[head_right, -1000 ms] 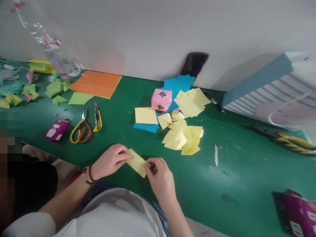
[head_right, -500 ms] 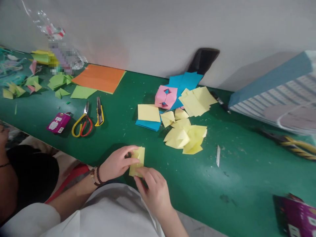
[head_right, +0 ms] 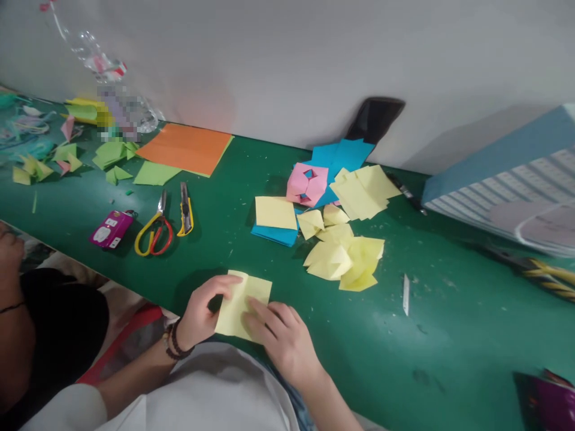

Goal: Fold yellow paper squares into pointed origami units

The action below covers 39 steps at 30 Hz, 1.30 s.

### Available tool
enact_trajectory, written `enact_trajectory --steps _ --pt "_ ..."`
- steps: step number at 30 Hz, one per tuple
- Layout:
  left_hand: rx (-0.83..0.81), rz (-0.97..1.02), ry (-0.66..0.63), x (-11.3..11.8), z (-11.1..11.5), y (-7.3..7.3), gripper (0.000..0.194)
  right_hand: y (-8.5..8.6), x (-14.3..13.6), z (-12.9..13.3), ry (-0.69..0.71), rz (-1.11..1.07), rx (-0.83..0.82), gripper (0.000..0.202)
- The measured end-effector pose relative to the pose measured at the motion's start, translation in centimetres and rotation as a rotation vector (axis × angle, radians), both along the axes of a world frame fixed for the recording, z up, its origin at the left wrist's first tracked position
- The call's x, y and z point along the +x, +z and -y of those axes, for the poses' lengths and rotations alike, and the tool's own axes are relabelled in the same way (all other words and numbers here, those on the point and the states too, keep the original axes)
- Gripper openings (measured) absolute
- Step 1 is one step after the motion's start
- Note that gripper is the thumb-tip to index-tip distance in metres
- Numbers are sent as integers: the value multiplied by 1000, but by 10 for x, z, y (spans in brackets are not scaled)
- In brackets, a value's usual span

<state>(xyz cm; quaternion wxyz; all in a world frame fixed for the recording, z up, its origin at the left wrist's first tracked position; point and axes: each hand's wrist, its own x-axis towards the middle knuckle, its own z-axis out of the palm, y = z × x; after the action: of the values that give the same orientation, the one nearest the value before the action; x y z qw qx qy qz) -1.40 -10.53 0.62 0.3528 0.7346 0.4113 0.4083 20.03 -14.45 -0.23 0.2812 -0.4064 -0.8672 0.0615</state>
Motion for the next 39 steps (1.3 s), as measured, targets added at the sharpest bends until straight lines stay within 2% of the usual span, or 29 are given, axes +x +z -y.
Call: enact_trajectory --steps 3,7,10,12,17,20,24,27,28,32,35,39 --pt "38 -83 -24 -4 1 -5 16 -1 9 -1 -41 27 10 34" --pt "148 -316 -118 -12 -3 -13 30 -4 22 -2 -107 61 0 27" --pt "190 -464 -189 -13 -6 -15 42 -9 24 -2 -114 63 1 25" --pt "186 -523 -181 -12 -6 -15 42 -12 23 -2 -121 40 11 24" --pt "245 -491 -139 -13 -5 -16 33 -14 22 -2 -136 -39 25 22" --pt "300 -408 -146 -12 -2 -15 17 -12 21 -1 -145 -94 11 20" --pt "226 -331 -53 -4 1 -12 7 -10 17 1 -254 -174 -33 16" --pt "165 -349 72 5 3 -12 8 -11 11 0 -395 -173 -52 23" --pt "144 -372 99 7 4 -13 14 -11 9 0 -427 -161 -51 26" --pt "154 -451 133 10 3 -14 33 -11 1 -2 -436 -77 -20 24" --pt "192 -482 116 10 4 -13 23 -9 -2 -1 -394 -30 -19 16" --pt "192 -512 90 10 6 -13 16 -7 -3 -1 -396 15 -11 16"
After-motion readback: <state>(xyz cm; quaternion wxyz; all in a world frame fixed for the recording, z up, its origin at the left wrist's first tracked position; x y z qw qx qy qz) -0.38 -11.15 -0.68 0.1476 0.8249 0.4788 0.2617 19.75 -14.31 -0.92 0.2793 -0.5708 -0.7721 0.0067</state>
